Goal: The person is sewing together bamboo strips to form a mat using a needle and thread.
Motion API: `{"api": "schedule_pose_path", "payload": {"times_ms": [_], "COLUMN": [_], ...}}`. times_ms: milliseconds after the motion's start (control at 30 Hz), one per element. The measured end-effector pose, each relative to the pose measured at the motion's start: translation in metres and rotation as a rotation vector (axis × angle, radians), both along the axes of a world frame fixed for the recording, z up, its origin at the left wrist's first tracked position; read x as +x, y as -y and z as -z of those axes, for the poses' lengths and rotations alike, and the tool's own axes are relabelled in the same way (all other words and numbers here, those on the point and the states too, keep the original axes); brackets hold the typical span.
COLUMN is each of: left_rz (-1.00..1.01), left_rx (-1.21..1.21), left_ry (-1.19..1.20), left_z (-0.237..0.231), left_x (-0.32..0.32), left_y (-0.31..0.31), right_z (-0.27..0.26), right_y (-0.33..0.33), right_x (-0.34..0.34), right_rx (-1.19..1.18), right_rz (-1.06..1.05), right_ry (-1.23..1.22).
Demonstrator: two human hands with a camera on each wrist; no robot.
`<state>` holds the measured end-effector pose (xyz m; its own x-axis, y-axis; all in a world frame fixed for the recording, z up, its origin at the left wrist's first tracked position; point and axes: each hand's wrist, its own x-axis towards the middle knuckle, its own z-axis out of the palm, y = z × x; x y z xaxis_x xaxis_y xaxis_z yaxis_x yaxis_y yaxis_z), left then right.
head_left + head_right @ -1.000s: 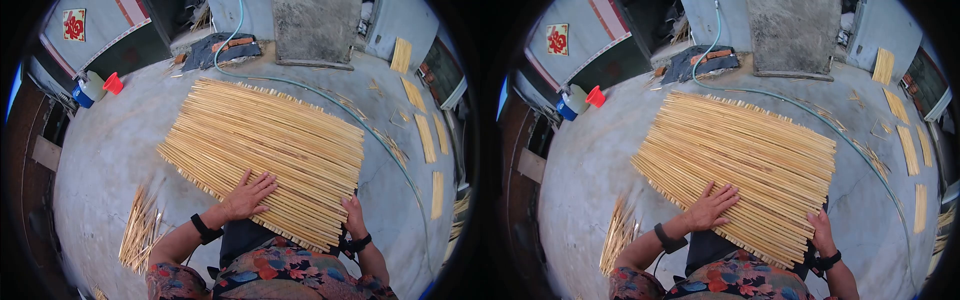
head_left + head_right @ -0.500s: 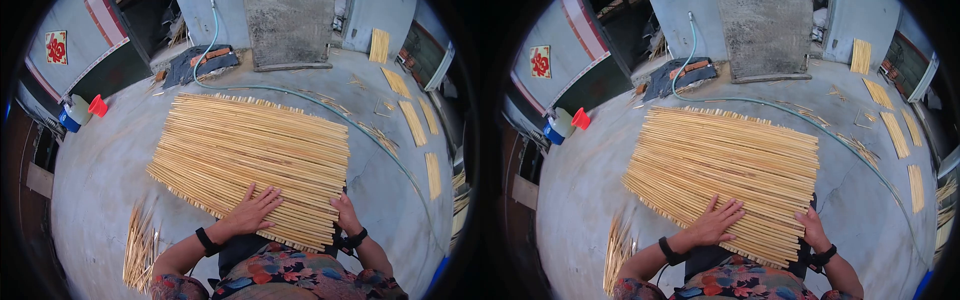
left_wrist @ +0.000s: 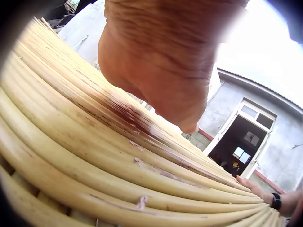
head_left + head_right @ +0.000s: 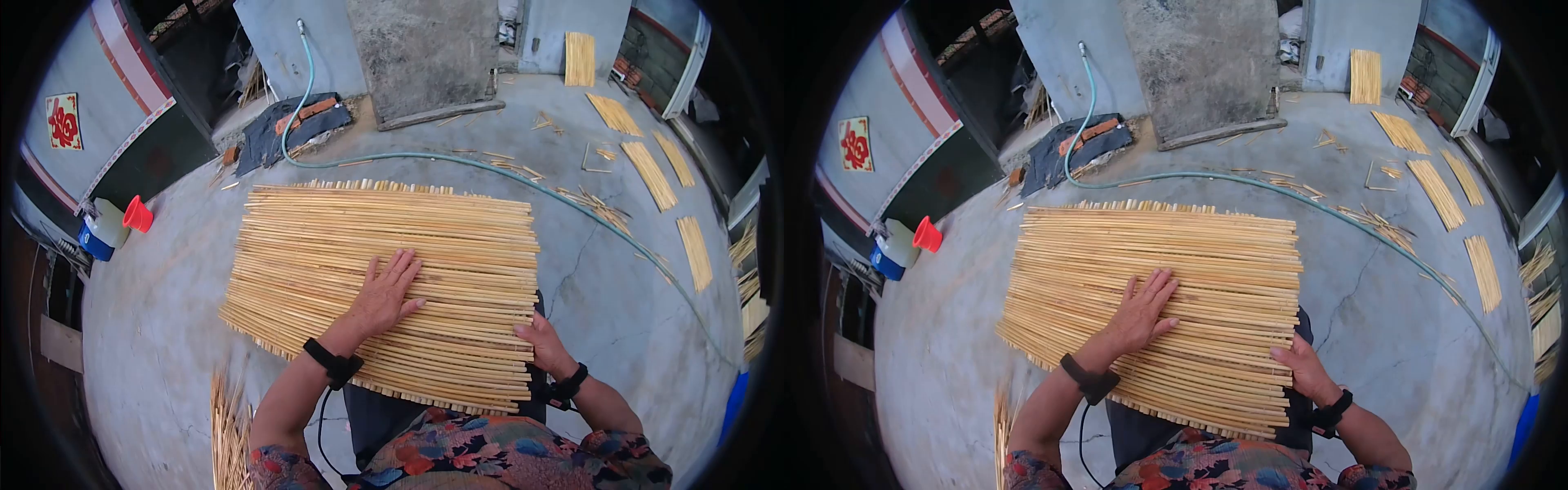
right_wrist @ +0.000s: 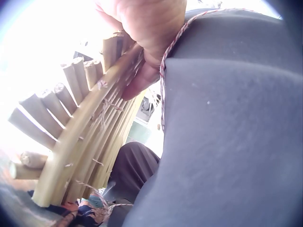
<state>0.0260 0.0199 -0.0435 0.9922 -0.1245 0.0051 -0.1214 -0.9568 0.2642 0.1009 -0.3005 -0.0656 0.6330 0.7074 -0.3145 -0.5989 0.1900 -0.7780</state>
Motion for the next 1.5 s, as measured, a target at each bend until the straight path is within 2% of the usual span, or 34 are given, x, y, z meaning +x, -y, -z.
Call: {"api": "schedule_pose_path", "payload": {"times_ms": [433,533,600,700,867,933,1133,1500], "left_rz": [-0.002,-0.03,-0.123,-0.142,-0.168,-0.17,-0.238,-0.228], "left_rx": [-0.076,-0.089,-0.071,-0.008,0.002,0.014,-0.089,-0.033], "left_ry": [-0.06,0.03,0.12,0.071,0.157,0.259,0.21,0.173], "left_z": [0.003,0.006,0.008,0.004,0.011,0.017,0.009,-0.007], "left_x": [0.012,0.02,0.029,0.038,0.041,0.04,0.04,0.055], "left_y": [-0.004,-0.016,-0.029,-0.032,-0.025,-0.026,-0.031,-0.027], "right_z": [-0.006,0.0,0.0,-0.001,-0.006,-0.007,-0.004,-0.001], "right_y": [0.003,0.003,0.003,0.004,0.002,0.003,0.005,0.006], "right_x": [0.0,0.001,0.001,0.001,0.0,0.001,0.002,0.003], "right_rx": [-0.037,-0.03,-0.029,-0.044,-0.052,-0.052,-0.058,-0.052], "right_rz": [0.012,0.002,0.0,-0.004,-0.005,-0.004,-0.016,-0.012], "right_ry": [0.005,0.026,0.033,0.026,0.035,0.032,0.047,0.087]}}
